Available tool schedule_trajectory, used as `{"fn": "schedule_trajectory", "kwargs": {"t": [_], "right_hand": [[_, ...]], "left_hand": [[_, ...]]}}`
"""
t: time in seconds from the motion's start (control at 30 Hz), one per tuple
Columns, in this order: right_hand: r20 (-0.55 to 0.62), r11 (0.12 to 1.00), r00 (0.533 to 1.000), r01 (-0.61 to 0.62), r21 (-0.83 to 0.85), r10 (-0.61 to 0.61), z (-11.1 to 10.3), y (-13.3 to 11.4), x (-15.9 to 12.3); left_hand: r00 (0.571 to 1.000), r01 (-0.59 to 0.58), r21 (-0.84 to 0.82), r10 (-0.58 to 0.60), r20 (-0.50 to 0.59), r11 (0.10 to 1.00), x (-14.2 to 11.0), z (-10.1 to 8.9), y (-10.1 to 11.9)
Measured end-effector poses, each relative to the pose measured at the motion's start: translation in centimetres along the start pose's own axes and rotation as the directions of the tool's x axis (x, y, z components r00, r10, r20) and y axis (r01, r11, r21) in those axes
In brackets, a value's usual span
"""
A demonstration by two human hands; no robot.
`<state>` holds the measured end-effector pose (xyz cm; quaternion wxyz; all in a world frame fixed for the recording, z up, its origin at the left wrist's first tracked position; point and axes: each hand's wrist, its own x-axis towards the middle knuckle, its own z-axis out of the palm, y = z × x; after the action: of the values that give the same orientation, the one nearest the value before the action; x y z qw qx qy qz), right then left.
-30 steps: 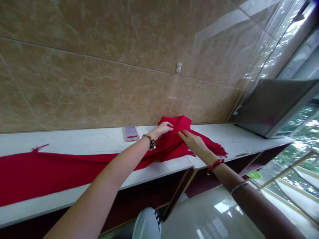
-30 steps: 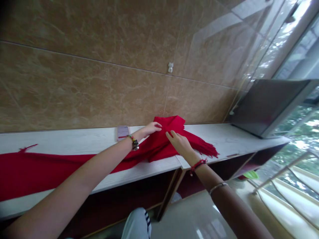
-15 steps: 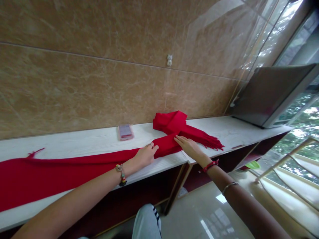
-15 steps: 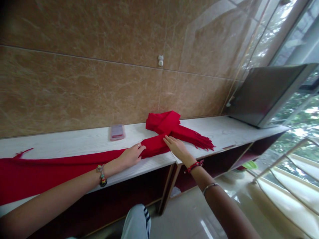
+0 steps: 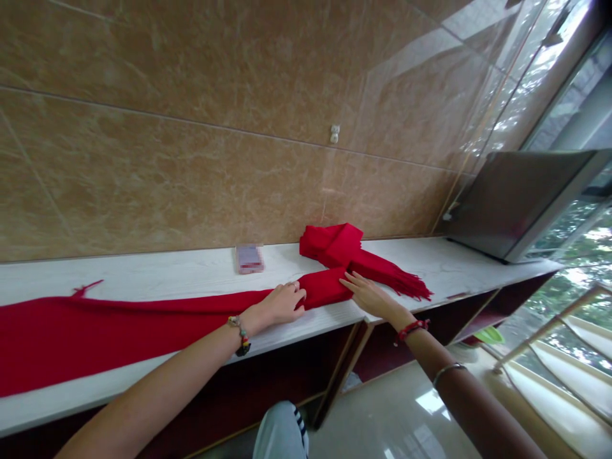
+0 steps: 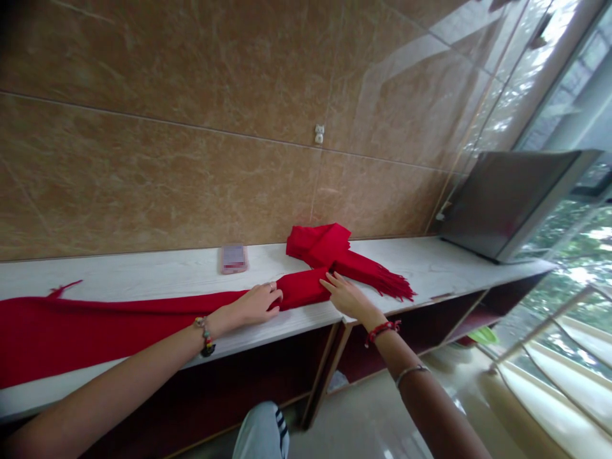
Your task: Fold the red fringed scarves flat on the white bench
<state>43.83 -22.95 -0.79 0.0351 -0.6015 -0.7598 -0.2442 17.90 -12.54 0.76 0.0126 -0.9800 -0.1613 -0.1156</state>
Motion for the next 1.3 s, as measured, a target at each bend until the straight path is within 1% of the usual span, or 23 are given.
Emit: {"fn": "schedule_trajectory", "kwargs": {"t": [0.03,0.1,0.13,0.17,0.23,0.3,0.33,0.4,0.5,0.57,0.63,0.7,0.73,0.77,0.8,0.87,0.93,0.97,1.03,1.1,1.2,1.3], "right_hand": [[-0.006,0.999,1.0,-0.025,0.034,0.025,-0.6,-0.1,0.7],[-0.026,0.986,0.992,-0.119,0.121,0.123,-1.6,-0.5,2.4],[-0.034,0.975,0.985,-0.16,0.153,0.167,-1.9,-0.8,3.4],[-0.031,0.967,0.98,-0.188,0.171,0.196,-1.9,-1.2,4.3],[0.017,0.966,0.978,-0.206,0.158,0.206,-1.2,-2.2,5.5],[0.068,0.977,0.981,-0.186,0.103,0.18,0.3,-3.1,5.8],[0.074,0.981,0.982,-0.178,0.075,0.173,1.1,-3.5,5.6],[0.044,0.983,0.983,-0.181,0.032,0.18,2.6,-4.0,4.8],[0.014,0.987,0.987,-0.161,0.011,0.16,3.6,-3.8,3.8],[0.037,0.991,0.991,-0.131,0.01,0.131,3.4,-3.4,3.7],[0.066,0.987,0.985,-0.158,0.005,0.157,2.6,-3.1,4.1],[0.058,0.978,0.976,-0.21,0.009,0.209,1.4,-3.4,5.0],[0.031,0.973,0.973,-0.228,0.029,0.227,0.6,-4.0,5.7],[-0.006,0.971,0.973,-0.228,0.069,0.229,-0.2,-5.0,6.5],[-0.045,0.971,0.977,-0.2,0.127,0.208,-1.0,-6.3,7.4],[-0.092,0.956,0.99,-0.075,0.284,0.105,-2.4,-9.9,9.2],[-0.083,0.906,0.994,0.098,0.413,-0.069,-3.3,-14.2,10.9],[-0.08,0.879,0.988,0.154,0.452,-0.132,-3.4,-16.3,11.7],[-0.07,0.84,0.974,0.22,0.497,-0.214,-3.4,-19.9,13.1],[-0.058,0.822,0.966,0.245,0.515,-0.252,-3.0,-22.7,14.6],[-0.024,0.807,0.953,0.27,0.525,-0.303,-2.6,-25.3,16.8],[0.02,0.819,0.945,0.273,0.505,-0.327,-2.3,-26.9,18.6]], "left_hand": [[0.998,0.014,-0.02,-0.015,-0.055,1.0,0.4,0.0,0.1],[0.986,0.038,-0.053,-0.046,-0.16,0.998,1.5,0.3,0.5],[0.981,0.049,-0.066,-0.061,-0.186,0.997,2.1,0.7,0.6],[0.98,0.062,-0.078,-0.076,-0.185,0.995,2.7,1.3,0.7],[0.986,0.103,-0.101,-0.115,-0.119,0.99,3.5,2.6,0.7],[0.99,0.13,-0.119,-0.136,-0.041,0.984,3.8,4.0,0.7],[0.991,0.131,-0.123,-0.135,-0.023,0.984,3.8,4.5,0.6],[0.992,0.121,-0.123,-0.123,-0.013,0.985,3.8,5.1,0.5],[0.993,0.114,-0.15,-0.111,0.026,0.982,3.6,5.0,0.3],[0.992,0.117,-0.186,-0.105,0.076,0.976,3.1,4.3,-0.1],[0.987,0.127,-0.21,-0.104,0.12,0.969,1.7,3.4,-1.0],[0.985,0.131,-0.204,-0.104,0.139,0.97,-0.7,2.2,-2.4],[0.985,0.13,-0.188,-0.104,0.14,0.974,-2.3,1.5,-3.3],[0.985,0.128,-0.166,-0.105,0.137,0.978,-4.1,0.7,-4.4],[0.984,0.129,-0.14,-0.109,0.14,0.982,-6.0,-0.1,-5.5],[0.983,0.146,-0.086,-0.135,0.126,0.986,-10.2,-1.6,-7.9],[0.978,0.181,-0.043,-0.175,0.11,0.983,-14.5,-3.0,-10.5],[0.973,0.209,-0.024,-0.205,0.107,0.978,-16.7,-3.6,-11.8],[0.949,0.291,0.026,-0.292,0.119,0.957,-20.9,-4.5,-14.2],[0.914,0.373,0.078,-0.38,0.138,0.925,-24.7,-5.2,-16.2],[0.863,0.478,0.124,-0.492,0.119,0.869,-29.2,-6.2,-18.4],[0.807,0.577,0.165,-0.589,0.039,0.8,-32.0,-7.0,-20.1]]}}
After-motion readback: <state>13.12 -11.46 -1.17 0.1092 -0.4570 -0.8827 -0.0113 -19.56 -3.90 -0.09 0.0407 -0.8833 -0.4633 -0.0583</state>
